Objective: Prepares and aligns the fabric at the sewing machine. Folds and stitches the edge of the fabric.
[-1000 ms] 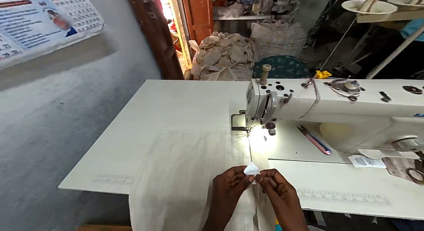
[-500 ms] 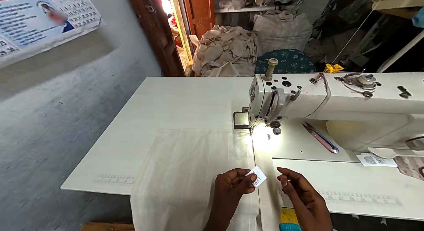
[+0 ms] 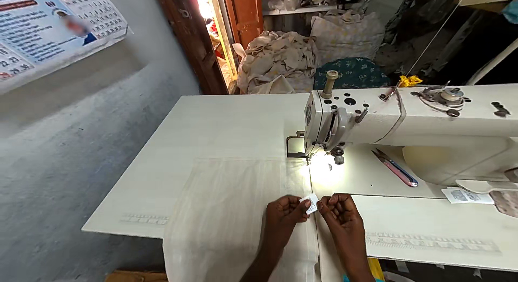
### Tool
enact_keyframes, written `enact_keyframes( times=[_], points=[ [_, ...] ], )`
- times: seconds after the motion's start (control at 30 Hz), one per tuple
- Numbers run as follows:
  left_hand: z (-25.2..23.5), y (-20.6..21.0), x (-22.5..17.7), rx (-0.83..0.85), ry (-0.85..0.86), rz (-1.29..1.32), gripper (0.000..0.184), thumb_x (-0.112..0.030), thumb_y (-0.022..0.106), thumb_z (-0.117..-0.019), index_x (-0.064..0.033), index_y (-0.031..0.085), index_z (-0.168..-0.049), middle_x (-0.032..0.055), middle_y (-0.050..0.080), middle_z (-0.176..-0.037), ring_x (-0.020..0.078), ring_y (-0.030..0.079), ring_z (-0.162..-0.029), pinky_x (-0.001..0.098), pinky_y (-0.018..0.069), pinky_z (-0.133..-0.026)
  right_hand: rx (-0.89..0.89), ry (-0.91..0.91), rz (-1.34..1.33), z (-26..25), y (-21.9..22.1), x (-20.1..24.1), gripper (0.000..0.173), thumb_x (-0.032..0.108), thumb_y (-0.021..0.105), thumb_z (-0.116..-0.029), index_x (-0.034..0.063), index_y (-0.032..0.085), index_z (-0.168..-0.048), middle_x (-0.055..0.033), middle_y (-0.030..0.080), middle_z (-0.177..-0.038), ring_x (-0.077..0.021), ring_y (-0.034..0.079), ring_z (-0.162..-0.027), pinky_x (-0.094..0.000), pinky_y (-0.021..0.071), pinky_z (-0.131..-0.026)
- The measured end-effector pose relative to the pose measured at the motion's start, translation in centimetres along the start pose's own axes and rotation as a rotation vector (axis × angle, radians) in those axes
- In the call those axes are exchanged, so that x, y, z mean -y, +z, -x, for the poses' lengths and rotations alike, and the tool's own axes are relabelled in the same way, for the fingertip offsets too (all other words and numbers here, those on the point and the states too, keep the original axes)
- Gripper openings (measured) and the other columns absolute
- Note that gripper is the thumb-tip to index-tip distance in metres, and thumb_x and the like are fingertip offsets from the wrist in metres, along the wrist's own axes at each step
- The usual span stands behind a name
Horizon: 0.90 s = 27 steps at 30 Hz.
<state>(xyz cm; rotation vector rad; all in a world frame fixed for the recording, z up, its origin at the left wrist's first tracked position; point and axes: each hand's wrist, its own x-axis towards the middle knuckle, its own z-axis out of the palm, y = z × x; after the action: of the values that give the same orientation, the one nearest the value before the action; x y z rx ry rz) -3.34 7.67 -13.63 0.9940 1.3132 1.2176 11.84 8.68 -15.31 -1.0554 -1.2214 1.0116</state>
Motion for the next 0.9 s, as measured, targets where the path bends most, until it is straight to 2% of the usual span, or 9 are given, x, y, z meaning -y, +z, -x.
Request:
enact_keyframes(
  times=[0.07,0.13,0.17,0.23,0.47,0.67,0.77,0.83,0.9],
  points=[
    [-2.7,-0.9,-0.7,-0.019,0.038,-0.208,0.018,-0.018,0.073,-0.0944,-0.0010,0.072,-0.099,0.0014,0.073,-0.077,0.0087,0.071,-0.069,0.0255,0.0612,-0.070,0.035,-0.154,0.341,-0.6,0.5,-1.1,0.012,0.010,0.064,-0.0945,0.0033,0.060,-0.103,-0.0018,0.064,-0.089,-0.0108,0.065,-0.077,-0.0270,0.0576,-0.068],
    [-5.4,-1.5,-2.0,-0.011,0.031,-0.422,0.019,-0.022,0.076,-0.0932,-0.0035,0.072,-0.095,0.0012,0.072,-0.073,0.0075,0.070,-0.064,0.0257,0.0599,-0.067,0.100,-0.257,0.697,-0.9,0.9,-1.3,0.019,0.012,0.064,-0.0926,-0.0009,0.063,-0.106,-0.0108,0.063,-0.091,-0.0232,0.065,-0.078,-0.0377,0.0576,-0.068],
    [-6.5,-1.6,-2.6,0.011,0.016,-0.509,0.020,-0.023,0.077,-0.0930,-0.0036,0.072,-0.094,0.0022,0.072,-0.073,0.0086,0.069,-0.063,0.0271,0.0599,-0.067,0.123,-0.269,0.803,-0.9,1.1,-1.5,0.019,0.011,0.062,-0.0918,-0.0017,0.064,-0.106,-0.0133,0.064,-0.090,-0.0293,0.065,-0.079,-0.0427,0.0567,-0.069],
    [-8.2,-1.6,-3.5,0.064,-0.033,-0.649,0.021,-0.025,0.077,-0.0930,-0.0045,0.073,-0.092,0.0031,0.071,-0.072,0.0112,0.068,-0.063,0.0309,0.0586,-0.066,0.114,-0.271,0.911,-1.0,1.3,-1.9,0.016,0.010,0.057,-0.0922,0.0010,0.066,-0.103,-0.0109,0.064,-0.086,-0.0302,0.065,-0.080,-0.0418,0.0564,-0.070],
    [-9.2,-1.1,-4.2,0.152,-0.111,-0.803,0.025,-0.035,0.076,-0.0924,-0.0111,0.076,-0.088,-0.0019,0.072,-0.071,0.0107,0.064,-0.060,0.0335,0.0522,-0.062,0.073,-0.272,0.879,-0.9,0.9,-2.3,0.016,0.009,0.054,-0.0928,0.0025,0.065,-0.102,-0.0083,0.064,-0.087,-0.0246,0.066,-0.081,-0.0360,0.0571,-0.071],
    [-8.8,-0.4,-4.3,0.091,-0.074,-0.946,0.027,-0.042,0.078,-0.0896,-0.0155,0.076,-0.092,-0.0025,0.072,-0.074,0.0145,0.066,-0.066,0.0405,0.0522,-0.065,0.115,-0.229,0.893,-1.3,0.9,-2.0,0.028,0.011,0.055,-0.0929,0.0015,0.066,-0.117,-0.0083,0.065,-0.087,-0.0271,0.066,-0.080,-0.0405,0.0570,-0.072],
    [-7.7,0.1,-3.3,-0.007,0.110,-1.089,0.034,-0.044,0.076,-0.0902,-0.0168,0.072,-0.110,-0.0003,0.072,-0.084,0.0211,0.068,-0.079,0.0466,0.0522,-0.070,0.157,-0.223,0.908,-1.6,0.4,-1.3,0.025,0.012,0.054,-0.0980,0.0026,0.071,-0.115,-0.0124,0.068,-0.089,-0.0303,0.069,-0.082,-0.0439,0.0589,-0.074],
    [-7.4,-0.1,-1.5,-0.051,0.297,-1.111,0.032,-0.044,0.074,-0.0917,-0.0159,0.072,-0.108,0.0035,0.068,-0.101,0.0250,0.064,-0.093,0.0476,0.0489,-0.077,0.182,-0.248,0.961,-0.7,-0.1,-1.5,0.028,0.006,0.056,-0.0962,0.0041,0.073,-0.118,-0.0152,0.068,-0.098,-0.0336,0.068,-0.090,-0.0469,0.0587,-0.077],
    [-7.7,-0.6,0.1,-0.085,0.396,-1.077,0.031,-0.048,0.072,-0.0918,-0.0180,0.076,-0.098,0.0042,0.065,-0.111,0.0256,0.059,-0.099,0.0480,0.0433,-0.083,0.184,-0.264,1.036,1.0,-0.3,-1.7,0.040,0.000,0.057,-0.0929,0.0076,0.070,-0.130,-0.0168,0.068,-0.110,-0.0379,0.067,-0.100,-0.0548,0.0540,-0.082]
  ],
)
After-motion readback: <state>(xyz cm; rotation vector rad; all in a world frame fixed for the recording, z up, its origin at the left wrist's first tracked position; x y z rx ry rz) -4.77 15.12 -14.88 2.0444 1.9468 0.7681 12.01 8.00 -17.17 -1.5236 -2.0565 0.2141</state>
